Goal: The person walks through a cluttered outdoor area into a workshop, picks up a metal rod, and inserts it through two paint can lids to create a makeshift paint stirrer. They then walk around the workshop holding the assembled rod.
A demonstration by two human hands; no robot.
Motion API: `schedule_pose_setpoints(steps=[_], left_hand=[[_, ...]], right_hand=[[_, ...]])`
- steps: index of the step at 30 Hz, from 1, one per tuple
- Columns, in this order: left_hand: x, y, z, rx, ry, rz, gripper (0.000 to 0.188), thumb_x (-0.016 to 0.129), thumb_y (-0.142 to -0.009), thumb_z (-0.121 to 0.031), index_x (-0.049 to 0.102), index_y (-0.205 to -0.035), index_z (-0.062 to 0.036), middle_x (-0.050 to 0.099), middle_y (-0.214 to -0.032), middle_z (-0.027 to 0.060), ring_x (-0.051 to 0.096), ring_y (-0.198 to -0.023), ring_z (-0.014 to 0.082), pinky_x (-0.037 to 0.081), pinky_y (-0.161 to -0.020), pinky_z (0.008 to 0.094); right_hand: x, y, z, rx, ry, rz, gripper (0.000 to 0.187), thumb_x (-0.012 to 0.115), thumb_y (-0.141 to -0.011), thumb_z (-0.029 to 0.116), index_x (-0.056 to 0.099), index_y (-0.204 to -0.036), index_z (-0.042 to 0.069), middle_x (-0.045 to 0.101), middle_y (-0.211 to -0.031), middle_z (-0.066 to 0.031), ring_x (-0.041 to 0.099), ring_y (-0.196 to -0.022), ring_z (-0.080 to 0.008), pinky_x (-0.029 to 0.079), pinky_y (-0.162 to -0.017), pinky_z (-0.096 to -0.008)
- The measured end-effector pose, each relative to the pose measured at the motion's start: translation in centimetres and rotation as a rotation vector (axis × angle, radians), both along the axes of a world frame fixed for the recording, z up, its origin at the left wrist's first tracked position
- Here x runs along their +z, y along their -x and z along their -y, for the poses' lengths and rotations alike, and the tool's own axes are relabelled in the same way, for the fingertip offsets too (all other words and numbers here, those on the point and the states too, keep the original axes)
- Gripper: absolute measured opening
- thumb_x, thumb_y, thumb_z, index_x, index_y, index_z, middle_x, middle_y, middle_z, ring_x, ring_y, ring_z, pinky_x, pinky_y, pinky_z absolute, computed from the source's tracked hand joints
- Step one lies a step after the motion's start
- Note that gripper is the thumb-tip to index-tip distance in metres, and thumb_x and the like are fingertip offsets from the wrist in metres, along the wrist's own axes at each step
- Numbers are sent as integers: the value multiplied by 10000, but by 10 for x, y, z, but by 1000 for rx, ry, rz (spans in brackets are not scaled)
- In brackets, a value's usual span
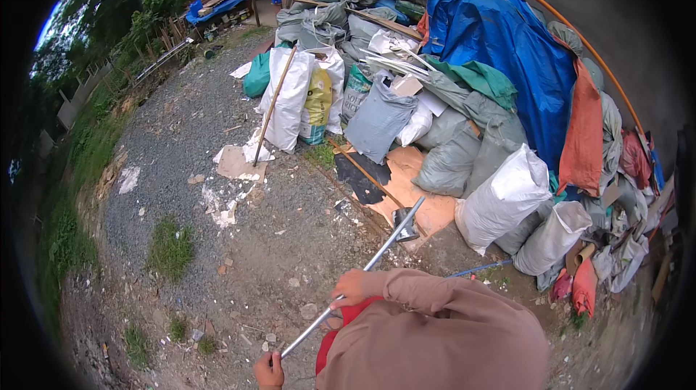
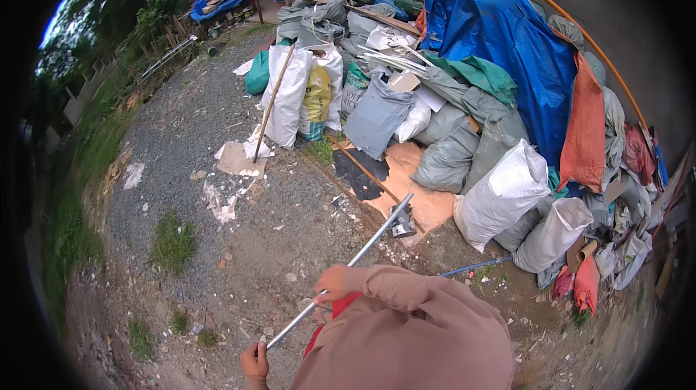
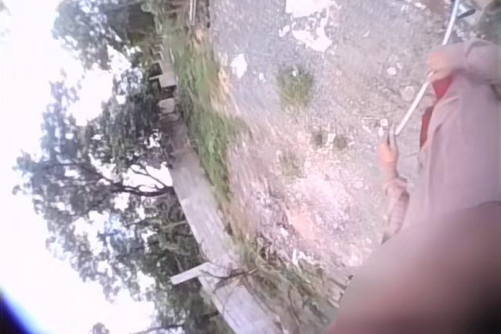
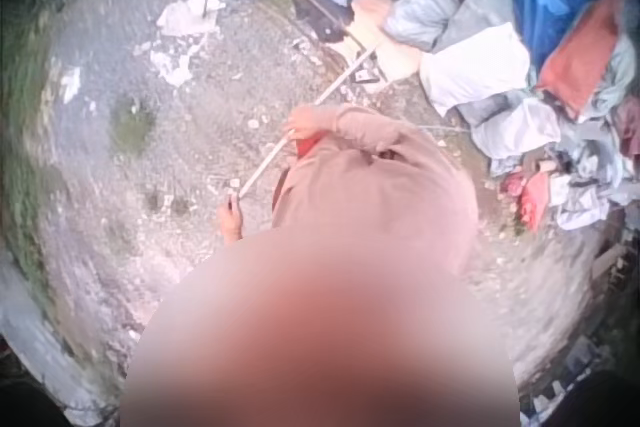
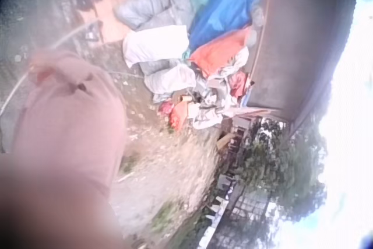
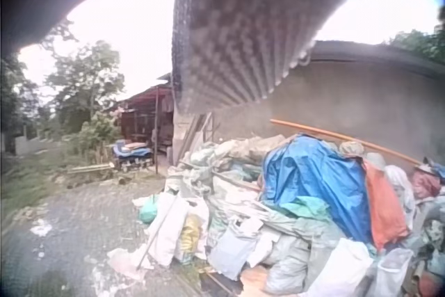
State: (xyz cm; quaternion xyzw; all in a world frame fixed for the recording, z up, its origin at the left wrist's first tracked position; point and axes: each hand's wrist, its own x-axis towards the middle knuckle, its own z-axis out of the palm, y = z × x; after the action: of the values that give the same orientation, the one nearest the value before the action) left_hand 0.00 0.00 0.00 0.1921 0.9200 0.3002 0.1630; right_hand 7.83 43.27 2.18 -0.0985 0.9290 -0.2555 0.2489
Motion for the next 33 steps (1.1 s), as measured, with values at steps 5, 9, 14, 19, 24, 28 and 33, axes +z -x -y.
schedule_pose_setpoints(steps=[5, 9, 14, 19, 24, 28, 33], left_hand=[[23, 219, -62, -35, -159, 74, 404, 644, -1044, -312, 721, -806, 6, 680, -673, 144, 641, -589, 247, 490, -595, 413], [-10, 385, -133, 26, -269, -27, 301, 688, -1033, -274, 701, -892, -8, 677, -700, 121, 652, -638, 189, 500, -607, 362], [-54, 587, -206, 448, -845, 207, 191, 732, -1025, -144, 612, -1102, -17, 697, -805, 84, 676, -704, 142, 558, -658, 287], [-54, 796, -203, 667, -887, 18, 205, 730, -1029, -114, 588, -1153, -33, 714, -938, 83, 711, -850, 139, 582, -716, 280], [-39, 981, -199, 999, -1106, 212, 268, 718, -1034, -93, 614, -1268, -17, 718, -1193, 94, 706, -1070, 183, 609, -888, 314], [-22, 1149, -229, 863, -1305, 143, 380, 692, -1036, -23, 557, -1391, 0, 693, -1261, 142, 692, -1156, 213, 600, -1022, 356], [5, 1380, -288, 689, -1379, 128, 404, 723, -1019, -30, 598, -1398, 36, 700, -1275, 130, 691, -1143, 183, 586, -1040, 336]], right_hand=[[-1, 119, -29, -324, 50, -3, 620, 512, -1002, 738, 813, -1135, 213, 790, -1047, -133, 739, -1020, -394, 574, -872, -530], [-62, 235, -61, -546, 96, -28, 649, 603, -923, 788, 817, -1123, 209, 793, -1031, -136, 740, -1010, -395, 575, -912, -522], [-111, 440, -102, -689, 151, -112, 625, 619, -933, 764, 812, -1118, 198, 791, -1038, -137, 738, -1007, -399, 575, -911, -529], [-54, 690, -121, -543, 65, -156, 592, 598, -967, 728, 810, -1115, 195, 792, -1045, -128, 740, -997, -395, 581, -891, -539], [-3, 929, -150, -375, 62, -252, 525, 659, -957, 680, 818, -1087, 197, 786, -1044, -116, 746, -954, -371, 584, -828, -517], [-9, 1139, -186, -346, 164, -560, 392, 810, -881, 479, 797, -1018, 112, 719, -896, -102, 700, -857, -365, 541, -774, -501], [-34, 1379, -232, -358, 248, -558, 353, 800, -931, 391, 794, -1083, 72, 712, -916, -133, 688, -881, -355, 539, -798, -454]])
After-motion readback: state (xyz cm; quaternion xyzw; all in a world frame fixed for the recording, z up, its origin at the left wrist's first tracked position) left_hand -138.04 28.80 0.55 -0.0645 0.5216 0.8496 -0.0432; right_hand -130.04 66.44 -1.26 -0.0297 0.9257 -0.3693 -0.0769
